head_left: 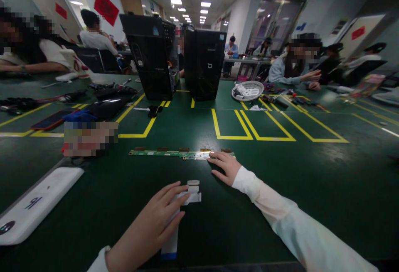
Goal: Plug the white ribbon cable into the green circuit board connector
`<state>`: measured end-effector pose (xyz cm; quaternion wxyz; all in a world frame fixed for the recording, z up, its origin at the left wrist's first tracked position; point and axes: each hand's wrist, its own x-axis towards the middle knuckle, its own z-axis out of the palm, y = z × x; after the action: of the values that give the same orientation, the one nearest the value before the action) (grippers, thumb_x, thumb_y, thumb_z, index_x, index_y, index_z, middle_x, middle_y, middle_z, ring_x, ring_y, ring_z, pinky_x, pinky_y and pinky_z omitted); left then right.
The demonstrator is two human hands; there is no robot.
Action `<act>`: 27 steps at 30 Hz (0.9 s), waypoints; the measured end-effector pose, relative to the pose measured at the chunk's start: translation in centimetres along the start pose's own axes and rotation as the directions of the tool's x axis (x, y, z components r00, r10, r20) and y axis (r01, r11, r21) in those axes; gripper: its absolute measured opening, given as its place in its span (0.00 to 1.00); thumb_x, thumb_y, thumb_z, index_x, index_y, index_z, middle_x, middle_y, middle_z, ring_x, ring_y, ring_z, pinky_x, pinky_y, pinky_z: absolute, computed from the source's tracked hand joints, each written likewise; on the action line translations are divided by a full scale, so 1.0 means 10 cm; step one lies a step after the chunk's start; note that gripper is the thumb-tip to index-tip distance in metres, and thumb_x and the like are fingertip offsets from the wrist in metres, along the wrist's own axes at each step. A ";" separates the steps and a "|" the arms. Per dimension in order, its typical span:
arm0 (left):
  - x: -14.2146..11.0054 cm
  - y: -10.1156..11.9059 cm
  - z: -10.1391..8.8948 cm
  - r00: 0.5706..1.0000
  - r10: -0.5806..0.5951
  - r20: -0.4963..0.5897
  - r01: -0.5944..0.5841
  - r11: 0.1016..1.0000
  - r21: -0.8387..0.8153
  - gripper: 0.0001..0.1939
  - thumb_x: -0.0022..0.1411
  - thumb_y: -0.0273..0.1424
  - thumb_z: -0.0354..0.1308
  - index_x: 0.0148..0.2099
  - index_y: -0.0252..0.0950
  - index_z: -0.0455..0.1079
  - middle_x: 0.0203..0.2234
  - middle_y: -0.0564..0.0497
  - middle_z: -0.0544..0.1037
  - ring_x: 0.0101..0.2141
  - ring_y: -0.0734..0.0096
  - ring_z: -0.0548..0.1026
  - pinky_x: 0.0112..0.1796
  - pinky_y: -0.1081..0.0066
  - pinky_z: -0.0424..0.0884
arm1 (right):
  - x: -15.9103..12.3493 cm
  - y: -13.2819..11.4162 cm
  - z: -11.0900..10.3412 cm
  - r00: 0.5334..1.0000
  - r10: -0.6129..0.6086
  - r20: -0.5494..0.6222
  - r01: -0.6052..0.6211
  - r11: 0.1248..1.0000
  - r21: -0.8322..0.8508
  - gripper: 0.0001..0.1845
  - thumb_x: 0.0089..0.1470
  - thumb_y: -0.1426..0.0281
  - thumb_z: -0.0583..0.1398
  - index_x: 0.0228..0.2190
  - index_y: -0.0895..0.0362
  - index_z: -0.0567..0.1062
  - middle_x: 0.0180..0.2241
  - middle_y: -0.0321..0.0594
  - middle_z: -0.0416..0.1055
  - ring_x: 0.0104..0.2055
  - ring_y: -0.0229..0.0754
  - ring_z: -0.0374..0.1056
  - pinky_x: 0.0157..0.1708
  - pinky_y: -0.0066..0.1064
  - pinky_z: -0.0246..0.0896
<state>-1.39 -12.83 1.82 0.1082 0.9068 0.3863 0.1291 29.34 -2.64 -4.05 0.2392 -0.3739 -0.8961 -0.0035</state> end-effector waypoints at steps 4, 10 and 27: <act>0.28 0.13 -0.01 0.992 0.087 0.092 -0.093 0.994 0.061 0.24 0.67 0.33 0.51 0.64 0.42 0.59 0.61 0.49 0.66 0.59 0.61 0.65 0.57 0.56 0.67 | -0.01 0.00 -0.05 0.999 -0.009 0.052 0.008 1.000 0.028 0.23 0.60 0.62 0.54 0.54 0.58 0.69 0.56 0.52 0.65 0.58 0.50 0.60 0.58 0.50 0.56; 0.65 0.09 0.09 0.985 0.133 0.111 -0.148 0.978 0.144 0.21 0.65 0.31 0.54 0.60 0.34 0.65 0.57 0.42 0.70 0.53 0.59 0.71 0.52 0.59 0.70 | -0.03 -0.03 -0.07 0.998 0.025 0.062 -0.024 1.000 -0.013 0.24 0.61 0.62 0.53 0.56 0.60 0.67 0.57 0.54 0.62 0.60 0.52 0.57 0.58 0.50 0.56; 0.65 0.13 0.34 0.998 0.056 -0.011 -0.056 0.997 0.054 0.22 0.67 0.34 0.50 0.61 0.33 0.62 0.58 0.42 0.69 0.58 0.57 0.67 0.55 0.56 0.68 | -0.05 -0.08 -0.20 0.994 0.012 0.108 -0.017 0.999 0.042 0.23 0.58 0.67 0.55 0.54 0.58 0.70 0.55 0.51 0.65 0.58 0.51 0.57 0.57 0.50 0.57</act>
<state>4.95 -9.29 -0.01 0.0778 0.9190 0.3648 0.1274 29.95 -3.94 -2.32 0.1984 -0.3748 -0.9048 0.0379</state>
